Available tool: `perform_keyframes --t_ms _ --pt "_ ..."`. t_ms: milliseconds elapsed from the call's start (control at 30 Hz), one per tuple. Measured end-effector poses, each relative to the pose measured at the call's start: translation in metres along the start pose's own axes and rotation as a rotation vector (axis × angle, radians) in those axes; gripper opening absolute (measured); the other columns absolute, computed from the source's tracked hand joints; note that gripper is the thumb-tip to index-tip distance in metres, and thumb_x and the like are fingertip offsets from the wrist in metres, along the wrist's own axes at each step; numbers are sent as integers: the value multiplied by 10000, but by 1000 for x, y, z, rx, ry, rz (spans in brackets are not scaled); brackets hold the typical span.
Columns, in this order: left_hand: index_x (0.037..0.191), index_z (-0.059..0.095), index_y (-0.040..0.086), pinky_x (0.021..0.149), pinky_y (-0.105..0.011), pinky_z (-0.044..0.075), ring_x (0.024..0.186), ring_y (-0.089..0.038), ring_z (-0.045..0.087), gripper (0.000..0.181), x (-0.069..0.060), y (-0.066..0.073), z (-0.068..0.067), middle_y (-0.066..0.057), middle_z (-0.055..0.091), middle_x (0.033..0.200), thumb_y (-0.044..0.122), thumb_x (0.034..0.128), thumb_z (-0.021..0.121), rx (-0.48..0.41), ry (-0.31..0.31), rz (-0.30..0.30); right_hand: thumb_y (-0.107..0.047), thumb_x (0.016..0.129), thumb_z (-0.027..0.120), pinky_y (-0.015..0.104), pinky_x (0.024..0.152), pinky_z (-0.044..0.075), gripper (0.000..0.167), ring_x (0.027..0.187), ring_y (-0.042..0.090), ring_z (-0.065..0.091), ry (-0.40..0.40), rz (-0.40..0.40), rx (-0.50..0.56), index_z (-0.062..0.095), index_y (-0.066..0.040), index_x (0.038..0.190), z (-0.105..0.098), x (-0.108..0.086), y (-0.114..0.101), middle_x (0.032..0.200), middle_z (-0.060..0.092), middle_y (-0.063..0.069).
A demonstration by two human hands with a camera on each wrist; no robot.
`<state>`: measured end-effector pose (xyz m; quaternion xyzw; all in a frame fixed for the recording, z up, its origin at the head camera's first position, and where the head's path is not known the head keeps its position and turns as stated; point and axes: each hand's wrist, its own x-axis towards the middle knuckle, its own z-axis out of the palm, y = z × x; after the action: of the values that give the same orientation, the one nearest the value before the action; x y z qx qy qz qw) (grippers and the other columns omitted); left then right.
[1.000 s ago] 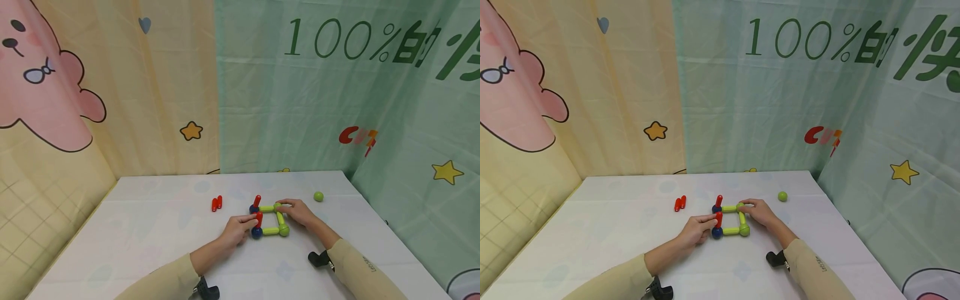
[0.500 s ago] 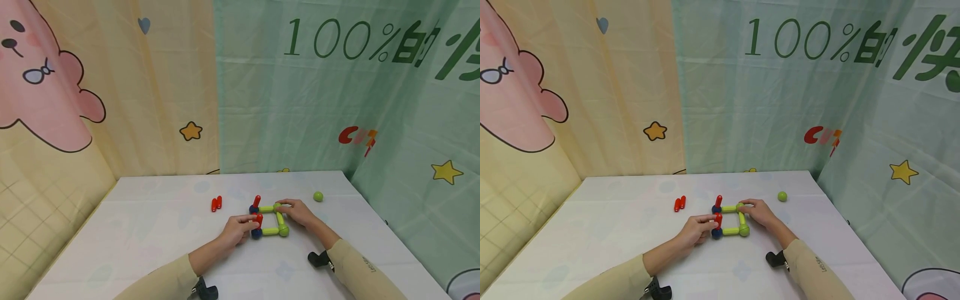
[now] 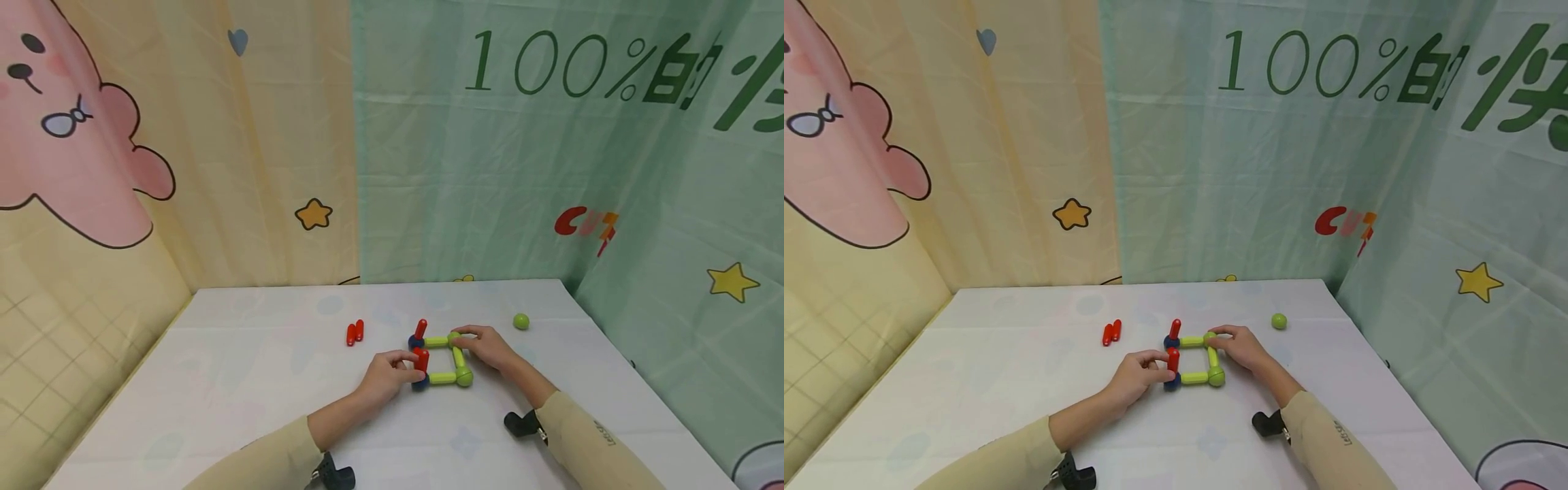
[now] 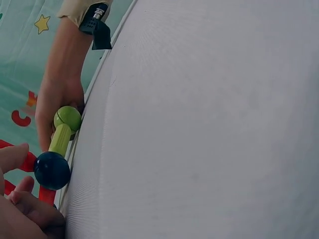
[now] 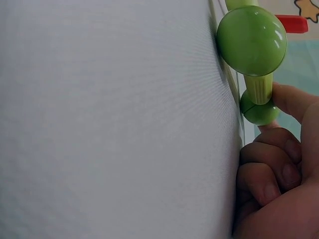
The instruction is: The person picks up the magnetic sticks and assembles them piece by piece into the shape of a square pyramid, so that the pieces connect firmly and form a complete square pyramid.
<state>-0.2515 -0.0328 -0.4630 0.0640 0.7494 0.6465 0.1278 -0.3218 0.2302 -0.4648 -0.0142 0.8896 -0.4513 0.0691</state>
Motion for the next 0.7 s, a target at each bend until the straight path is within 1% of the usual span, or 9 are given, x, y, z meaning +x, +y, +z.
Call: perform_keyframes --t_ms 67,100,133,200,233,300,400,533,700 --pt "1068 744 126 534 -223 307 632 -136 415 257 0 0 1 22 467 718 203 836 821 85 30 12 -455 889 728 301 693 378 432 848 175 449 1 -2 -5 724 -196 1235 0 0 0 1185 655 62" --pt "1043 743 122 538 -226 308 637 -139 416 237 0 0 2 20 463 712 194 832 824 108 36 18 -459 886 730 299 704 383 434 869 180 457 0 -1 -5 725 -196 1232 0 0 0 1220 651 76" --pt "1025 742 115 538 -229 306 635 -141 414 222 0 0 2 19 459 703 180 829 824 122 40 23 -461 885 730 299 706 381 437 874 189 459 -4 2 -5 725 -196 1233 0 0 0 1227 647 97" --pt "1005 740 105 538 -233 305 624 -144 413 197 -1 1 3 18 457 686 158 832 817 141 42 30 -473 884 727 292 729 396 441 920 186 478 -6 2 -21 724 -201 1230 -1 0 1 1286 630 91" --pt "1004 741 103 535 -233 304 619 -144 410 192 -1 1 2 19 457 681 150 833 814 148 43 31 -482 883 726 293 729 397 444 924 186 480 -9 3 -31 723 -203 1229 -1 0 1 1280 627 90" --pt "1015 745 108 539 -233 308 621 -142 415 189 0 2 1 19 465 685 146 840 806 164 49 28 -489 879 727 297 723 391 447 916 190 479 -14 8 -46 721 -202 1222 -2 0 2 1231 626 88" --pt "1050 755 123 541 -232 315 633 -143 427 196 2 3 -3 15 484 708 155 859 786 195 72 21 -489 877 728 309 701 382 445 871 186 466 -22 11 -70 718 -187 1203 -4 -1 1 1086 610 68" --pt "1133 749 116 550 -240 326 651 -158 446 238 8 3 -9 -5 504 741 153 898 737 230 110 19 -463 860 750 316 655 355 425 775 180 430 -37 30 -73 713 -152 1148 -5 -3 -2 871 518 38" --pt "1211 723 92 581 -252 355 724 -186 479 287 17 3 -17 -42 526 808 136 929 694 254 160 12 -435 827 788 308 619 344 391 703 171 414 -43 45 -95 704 -125 1049 -6 -7 -5 787 483 14"
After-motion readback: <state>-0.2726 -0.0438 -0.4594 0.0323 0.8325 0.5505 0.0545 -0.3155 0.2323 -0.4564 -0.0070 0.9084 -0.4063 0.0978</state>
